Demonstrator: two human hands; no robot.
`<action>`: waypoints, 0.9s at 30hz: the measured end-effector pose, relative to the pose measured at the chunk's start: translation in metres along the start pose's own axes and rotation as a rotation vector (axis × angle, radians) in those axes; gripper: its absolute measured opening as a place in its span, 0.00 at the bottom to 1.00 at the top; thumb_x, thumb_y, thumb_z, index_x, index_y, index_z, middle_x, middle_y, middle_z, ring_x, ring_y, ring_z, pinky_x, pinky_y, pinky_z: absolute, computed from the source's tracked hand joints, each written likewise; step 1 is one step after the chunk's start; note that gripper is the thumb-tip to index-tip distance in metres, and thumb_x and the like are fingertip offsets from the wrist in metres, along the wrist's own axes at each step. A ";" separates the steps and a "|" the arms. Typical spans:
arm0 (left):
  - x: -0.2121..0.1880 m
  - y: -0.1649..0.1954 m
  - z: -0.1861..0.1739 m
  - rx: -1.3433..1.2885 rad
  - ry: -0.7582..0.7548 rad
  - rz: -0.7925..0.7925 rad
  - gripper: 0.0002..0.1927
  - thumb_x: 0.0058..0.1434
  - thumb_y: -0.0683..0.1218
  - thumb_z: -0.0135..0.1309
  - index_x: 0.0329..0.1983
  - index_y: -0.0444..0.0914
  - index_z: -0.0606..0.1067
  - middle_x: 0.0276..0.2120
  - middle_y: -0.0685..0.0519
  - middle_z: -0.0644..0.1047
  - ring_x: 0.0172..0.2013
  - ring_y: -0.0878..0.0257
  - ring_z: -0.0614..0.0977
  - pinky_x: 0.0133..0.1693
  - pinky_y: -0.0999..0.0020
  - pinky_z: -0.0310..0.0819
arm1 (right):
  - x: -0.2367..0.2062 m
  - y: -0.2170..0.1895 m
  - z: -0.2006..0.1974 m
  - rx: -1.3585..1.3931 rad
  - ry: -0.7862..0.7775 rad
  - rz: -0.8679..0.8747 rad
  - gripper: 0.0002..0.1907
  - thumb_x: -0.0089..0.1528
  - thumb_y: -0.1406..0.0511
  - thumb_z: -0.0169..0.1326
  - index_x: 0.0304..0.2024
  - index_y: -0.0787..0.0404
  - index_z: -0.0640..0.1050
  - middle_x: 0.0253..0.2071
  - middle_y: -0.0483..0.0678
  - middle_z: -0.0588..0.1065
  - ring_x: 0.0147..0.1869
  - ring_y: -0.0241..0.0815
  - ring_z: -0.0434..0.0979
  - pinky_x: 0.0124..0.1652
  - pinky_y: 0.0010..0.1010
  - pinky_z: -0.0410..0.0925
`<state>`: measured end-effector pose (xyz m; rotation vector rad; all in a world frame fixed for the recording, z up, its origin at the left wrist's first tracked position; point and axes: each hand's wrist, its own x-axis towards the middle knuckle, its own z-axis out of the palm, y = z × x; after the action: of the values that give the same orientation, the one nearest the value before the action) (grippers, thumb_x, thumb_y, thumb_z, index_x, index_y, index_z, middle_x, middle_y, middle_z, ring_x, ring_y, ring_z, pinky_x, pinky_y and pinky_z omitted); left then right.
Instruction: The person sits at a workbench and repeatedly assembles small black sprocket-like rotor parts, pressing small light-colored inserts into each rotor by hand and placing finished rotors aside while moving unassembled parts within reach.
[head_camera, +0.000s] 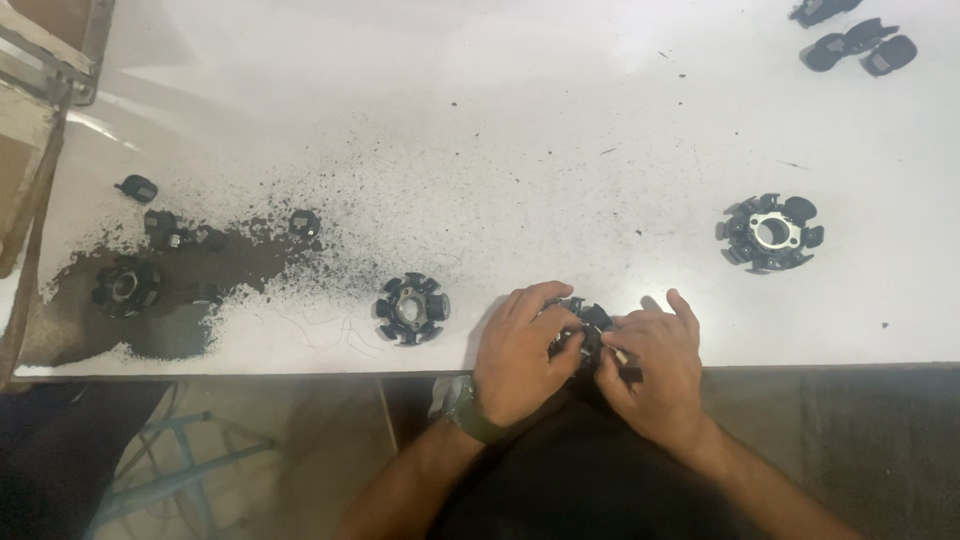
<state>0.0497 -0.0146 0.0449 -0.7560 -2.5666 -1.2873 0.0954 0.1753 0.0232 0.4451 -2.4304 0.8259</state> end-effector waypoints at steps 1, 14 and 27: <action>0.001 0.001 0.000 0.000 -0.005 -0.008 0.06 0.57 0.43 0.61 0.36 0.40 0.78 0.55 0.48 0.77 0.53 0.52 0.78 0.53 0.55 0.71 | 0.001 0.000 -0.001 -0.002 -0.005 0.007 0.17 0.52 0.72 0.63 0.43 0.59 0.75 0.42 0.51 0.77 0.53 0.51 0.78 0.70 0.57 0.57; 0.008 0.006 0.005 0.037 0.037 0.032 0.06 0.55 0.43 0.62 0.34 0.40 0.76 0.52 0.50 0.77 0.54 0.53 0.77 0.58 0.49 0.64 | 0.018 -0.002 -0.004 0.062 -0.061 0.066 0.13 0.53 0.72 0.63 0.39 0.59 0.77 0.39 0.49 0.78 0.48 0.47 0.80 0.71 0.57 0.60; 0.000 -0.005 0.025 0.093 0.128 0.065 0.04 0.53 0.40 0.56 0.31 0.36 0.73 0.50 0.46 0.78 0.51 0.52 0.78 0.59 0.50 0.65 | 0.008 0.001 0.001 0.114 -0.027 0.044 0.14 0.53 0.73 0.62 0.41 0.61 0.76 0.40 0.51 0.78 0.49 0.49 0.79 0.70 0.57 0.61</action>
<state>0.0493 0.0023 0.0261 -0.7088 -2.4607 -1.1496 0.0879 0.1742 0.0265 0.4500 -2.4341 0.9868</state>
